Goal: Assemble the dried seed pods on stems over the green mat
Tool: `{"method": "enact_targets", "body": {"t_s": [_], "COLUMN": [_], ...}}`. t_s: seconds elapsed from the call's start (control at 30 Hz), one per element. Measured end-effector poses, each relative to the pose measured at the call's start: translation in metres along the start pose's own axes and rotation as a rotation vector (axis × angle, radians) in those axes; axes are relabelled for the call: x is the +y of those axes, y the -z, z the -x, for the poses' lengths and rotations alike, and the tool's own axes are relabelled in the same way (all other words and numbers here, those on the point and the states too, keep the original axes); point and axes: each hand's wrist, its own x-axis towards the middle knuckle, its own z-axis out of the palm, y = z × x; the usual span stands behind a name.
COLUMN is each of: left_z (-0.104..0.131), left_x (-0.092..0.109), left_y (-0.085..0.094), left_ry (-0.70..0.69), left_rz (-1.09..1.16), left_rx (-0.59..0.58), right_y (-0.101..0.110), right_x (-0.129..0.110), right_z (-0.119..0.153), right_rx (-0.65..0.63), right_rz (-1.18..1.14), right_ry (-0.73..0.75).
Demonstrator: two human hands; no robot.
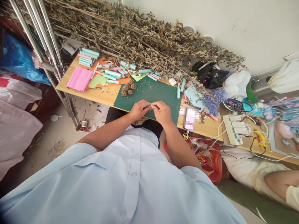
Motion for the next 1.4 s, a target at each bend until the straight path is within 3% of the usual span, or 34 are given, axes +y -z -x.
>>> {"method": "enact_targets", "body": {"t_s": [0.33,0.6,0.83,1.07,1.17,1.4], "left_z": [0.0,-0.001,-0.001,-0.002,-0.001,-0.001], "left_x": [0.001,0.002,0.002,0.004,0.002,0.003], "left_y": [0.0,0.002,0.002,0.001,0.001,0.003], "left_ry": [0.004,-0.014,-0.003,0.019,0.018,-0.003], "left_rz": [-0.015,-0.02,-0.007,-0.001,-0.005,0.0], "left_rx": [0.003,-0.015,0.011,0.017,0.016,0.008], "right_y": [0.005,0.008,0.014,0.011,0.004,-0.003], "right_x": [0.003,-0.006,-0.013,0.002,0.008,0.006], "right_z": [-0.002,-0.012,-0.013,0.001,0.01,0.017], "right_rx": [-0.132,-0.224,-0.149,0.002,0.013,0.039], "right_rz": [0.231,0.319,0.18,-0.05,-0.061,0.106], "right_ry": [0.183,0.108,0.001,-0.15,-0.092,0.201]}}
